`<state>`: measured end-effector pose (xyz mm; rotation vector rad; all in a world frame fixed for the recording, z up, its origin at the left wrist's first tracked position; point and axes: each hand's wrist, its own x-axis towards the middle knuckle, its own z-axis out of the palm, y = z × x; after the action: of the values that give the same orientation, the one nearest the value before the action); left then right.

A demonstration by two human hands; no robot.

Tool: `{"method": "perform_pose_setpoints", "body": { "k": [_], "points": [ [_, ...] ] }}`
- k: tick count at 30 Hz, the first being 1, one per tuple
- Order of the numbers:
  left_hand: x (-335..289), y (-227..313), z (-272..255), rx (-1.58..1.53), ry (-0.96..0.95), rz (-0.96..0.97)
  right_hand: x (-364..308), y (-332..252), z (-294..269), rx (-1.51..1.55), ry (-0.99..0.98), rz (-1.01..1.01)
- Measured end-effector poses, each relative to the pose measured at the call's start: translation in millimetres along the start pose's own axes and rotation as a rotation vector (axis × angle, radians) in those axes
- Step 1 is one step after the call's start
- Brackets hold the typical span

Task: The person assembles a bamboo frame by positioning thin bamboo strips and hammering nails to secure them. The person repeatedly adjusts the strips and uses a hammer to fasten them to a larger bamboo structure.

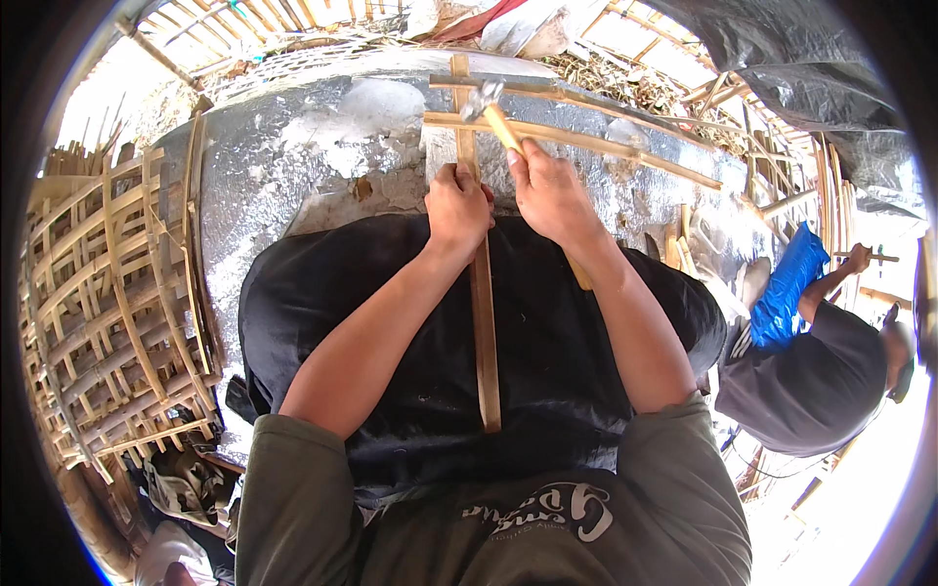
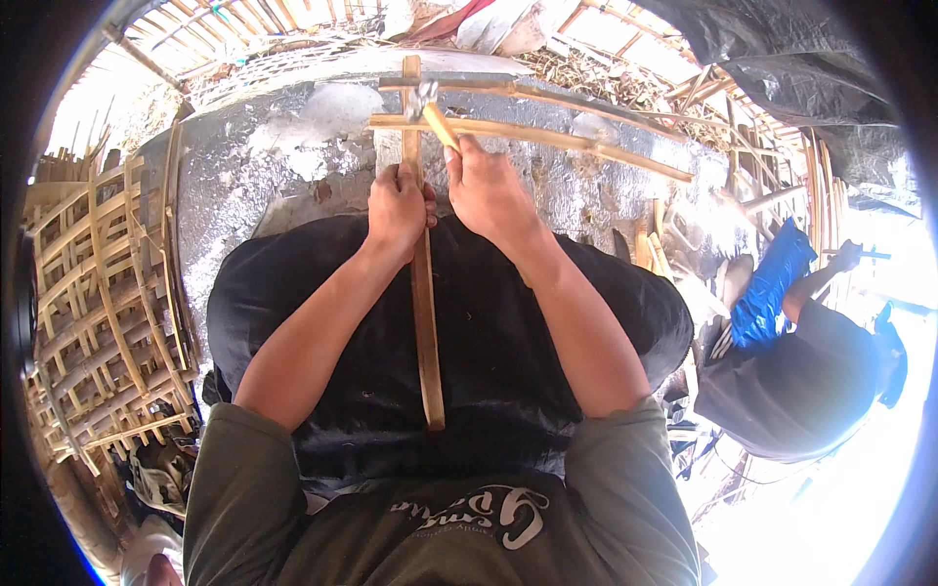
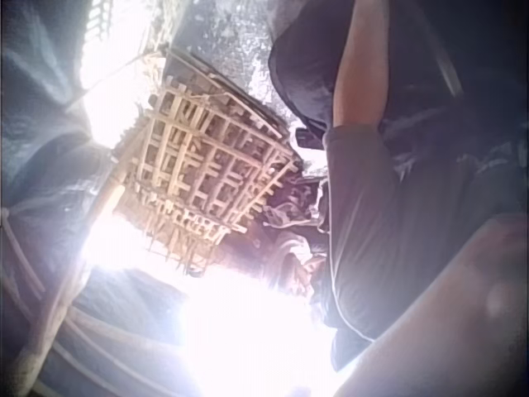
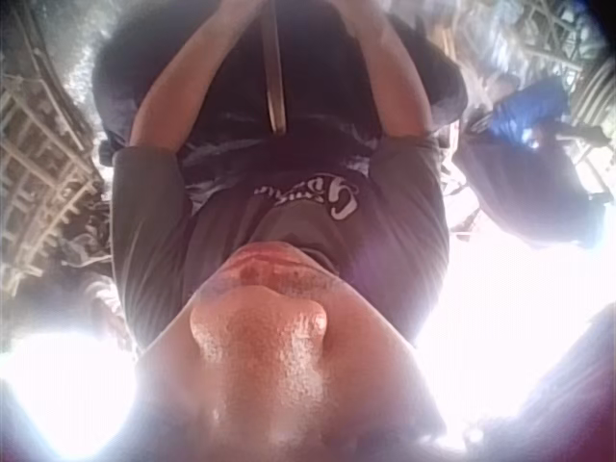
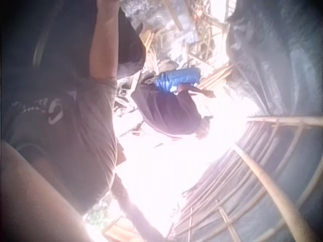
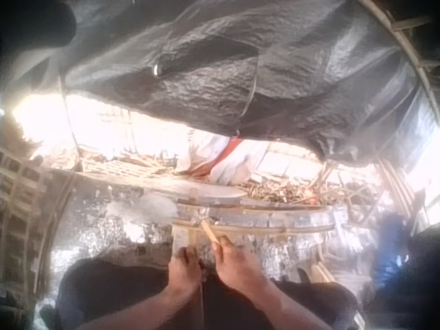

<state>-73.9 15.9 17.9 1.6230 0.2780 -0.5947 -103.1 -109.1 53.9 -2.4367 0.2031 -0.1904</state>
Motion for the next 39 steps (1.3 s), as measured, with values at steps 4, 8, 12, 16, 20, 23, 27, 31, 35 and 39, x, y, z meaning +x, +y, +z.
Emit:
{"method": "perform_pose_setpoints", "body": {
  "k": [4,8,12,16,20,23,27,31,35,39],
  "points": [
    [-2.7,4.0,-0.6,0.049,0.000,0.019,-0.5,-4.0,-4.9,0.045,0.082,0.020],
    [2.4,-1.3,-0.4,0.003,0.008,0.017,0.5,-19.2,-24.9,0.136,0.129,0.030],
    [-1.2,1.4,0.6,0.016,0.018,0.028,-4.5,-5.3,-24.8,0.072,0.110,-0.066],
    [-8.1,6.8,1.5,0.103,0.028,0.169,-8.0,13.6,-14.5,0.047,0.146,-0.137],
    [-5.9,10.8,2.0,0.007,0.018,0.089,-9.6,13.9,-18.3,0.024,0.122,-0.146],
    [1.5,9.2,0.8,-0.050,0.012,0.056,-8.1,0.9,-21.2,0.166,0.059,0.056],
    [8.1,8.7,0.1,-0.074,-0.006,0.012,-9.9,15.2,-14.9,-0.063,0.062,-0.119],
    [5.9,11.2,0.5,-0.047,-0.006,-0.002,-13.5,43.4,0.2,-0.322,0.161,-0.366],
    [5.9,7.9,2.1,-0.087,-0.031,-0.001,-10.8,54.3,3.8,-0.342,0.156,-0.399],
    [6.8,8.6,2.1,-0.119,-0.029,-0.010,-8.5,40.8,-3.5,-0.197,0.047,-0.239]
  ]
}}
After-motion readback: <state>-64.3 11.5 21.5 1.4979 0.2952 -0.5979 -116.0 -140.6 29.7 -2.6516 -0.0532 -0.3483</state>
